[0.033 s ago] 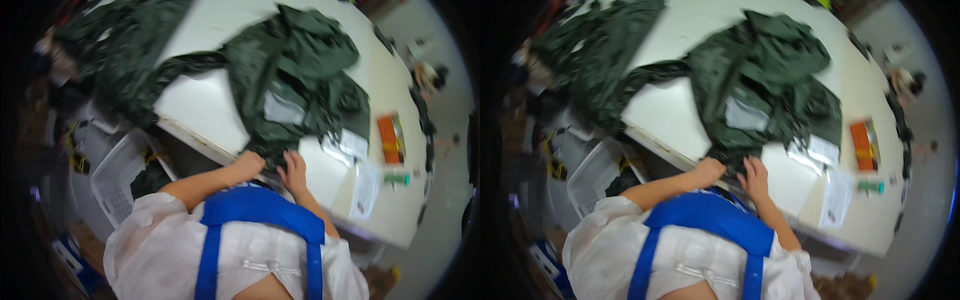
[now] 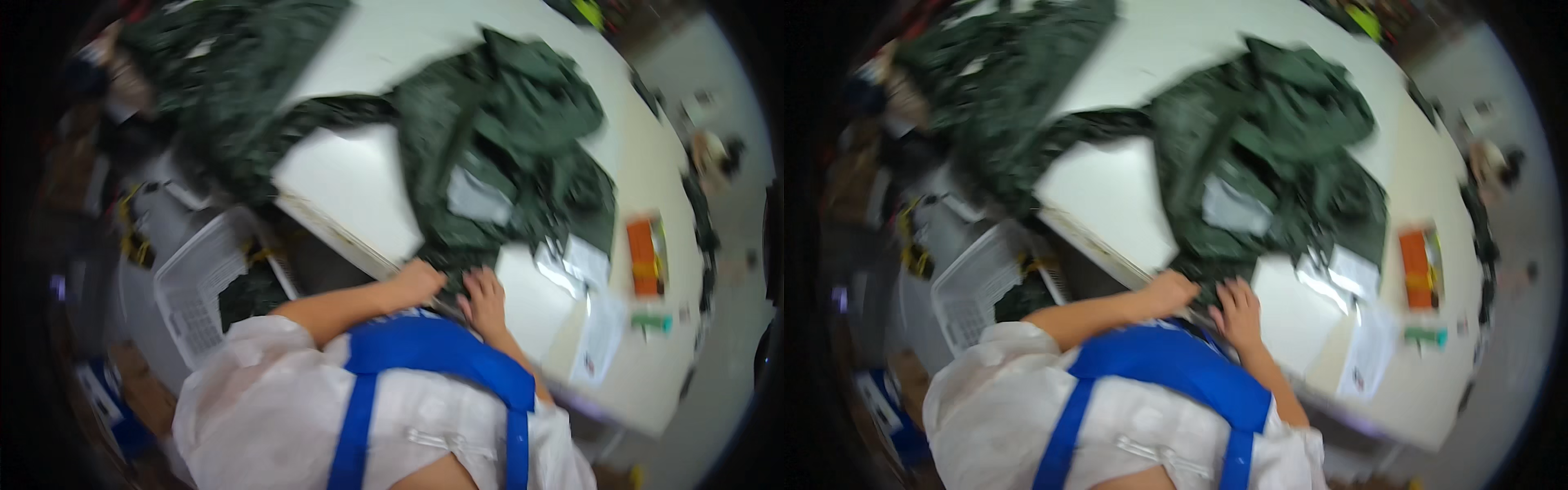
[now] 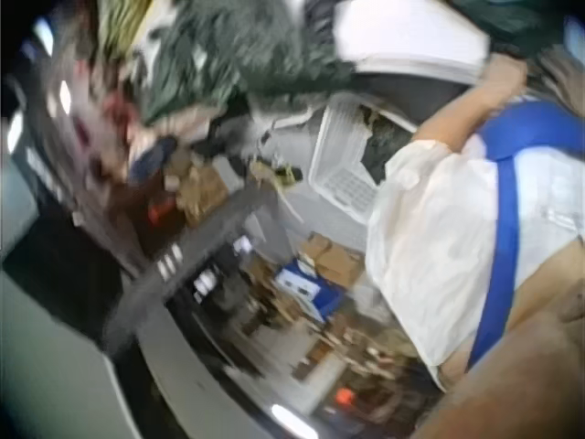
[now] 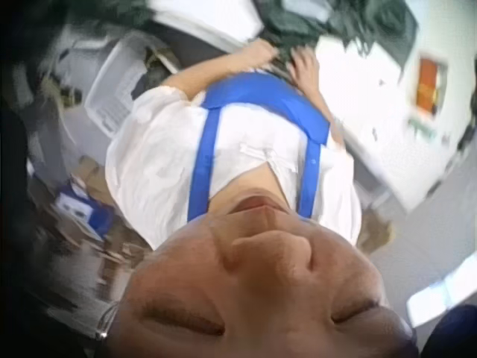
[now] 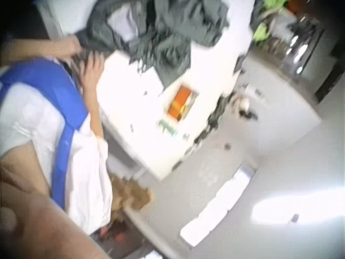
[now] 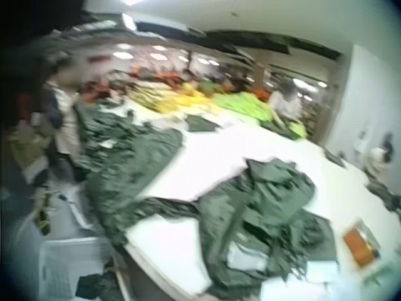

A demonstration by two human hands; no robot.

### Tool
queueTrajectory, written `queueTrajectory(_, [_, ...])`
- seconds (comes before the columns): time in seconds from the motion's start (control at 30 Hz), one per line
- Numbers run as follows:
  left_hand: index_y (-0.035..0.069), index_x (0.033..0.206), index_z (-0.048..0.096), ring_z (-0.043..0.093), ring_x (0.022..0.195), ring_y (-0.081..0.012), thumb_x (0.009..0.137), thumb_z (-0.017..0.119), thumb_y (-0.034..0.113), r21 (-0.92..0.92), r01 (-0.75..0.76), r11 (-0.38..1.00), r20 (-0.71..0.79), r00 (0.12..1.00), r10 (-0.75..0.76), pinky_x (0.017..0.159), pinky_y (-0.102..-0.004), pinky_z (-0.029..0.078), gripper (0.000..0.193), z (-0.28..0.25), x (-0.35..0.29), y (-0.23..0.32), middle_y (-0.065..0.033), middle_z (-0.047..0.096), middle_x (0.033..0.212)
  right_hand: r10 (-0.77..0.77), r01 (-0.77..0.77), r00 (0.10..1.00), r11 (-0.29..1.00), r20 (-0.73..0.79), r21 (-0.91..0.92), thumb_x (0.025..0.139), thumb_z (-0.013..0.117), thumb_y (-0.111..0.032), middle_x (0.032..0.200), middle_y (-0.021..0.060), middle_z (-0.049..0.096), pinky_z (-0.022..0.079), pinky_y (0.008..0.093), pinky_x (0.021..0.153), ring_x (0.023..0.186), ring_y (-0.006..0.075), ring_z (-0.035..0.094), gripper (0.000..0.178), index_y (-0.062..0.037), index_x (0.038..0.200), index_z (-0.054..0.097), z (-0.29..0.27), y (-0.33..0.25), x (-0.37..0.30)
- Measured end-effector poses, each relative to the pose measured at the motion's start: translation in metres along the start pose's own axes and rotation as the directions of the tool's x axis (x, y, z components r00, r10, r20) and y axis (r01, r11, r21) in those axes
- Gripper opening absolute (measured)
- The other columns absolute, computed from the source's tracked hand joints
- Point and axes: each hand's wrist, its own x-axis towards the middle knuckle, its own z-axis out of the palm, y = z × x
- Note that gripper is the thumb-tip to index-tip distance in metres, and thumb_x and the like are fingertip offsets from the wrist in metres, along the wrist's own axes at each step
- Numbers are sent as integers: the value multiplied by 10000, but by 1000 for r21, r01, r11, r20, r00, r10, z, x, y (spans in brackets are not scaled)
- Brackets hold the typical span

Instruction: The person folds a large green garment on a white table, aligning edges and smoothing the fabric. The person places the folded item into a white basket and then repeats the process with another garment.

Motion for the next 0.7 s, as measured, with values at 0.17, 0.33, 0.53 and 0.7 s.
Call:
queueTrajectory(0.17, [66,946,582,660,776,-311,835,476,164,17,268,963,187,946,-266,734,-424,466,182,-20,15,21,-159,661,765,135,-153,985,971,105,182,805,647,-126,859,168,632,455,462,721,809,376,579,242,-45,1031,620,28,33,-16])
queueTrajectory(0.33, [-22,1004,572,653,899,-348,793,558,163,-134,609,782,244,785,-570,745,-457,505,281,1,24,-1,-196,667,919,-294,300,953,949,70,-100,790,673,-215,974,84,606,411,414,813,913,290,558,305,-78,1057,620,4,0,16])
queueTrajectory(0.53, [50,854,591,614,899,-278,788,540,142,197,274,941,-25,961,-275,720,-422,490,125,-13,42,23,-133,625,913,-189,133,945,968,267,214,784,673,-196,764,125,598,438,414,697,752,331,567,164,-57,863,640,29,51,21])
queueTrajectory(0.7, [37,779,681,652,800,-310,702,592,121,119,498,859,-193,860,-472,690,-482,502,145,-6,89,-21,-166,666,791,-159,46,942,934,297,354,806,642,-165,767,185,600,459,440,688,754,375,581,143,-24,788,630,34,65,24])
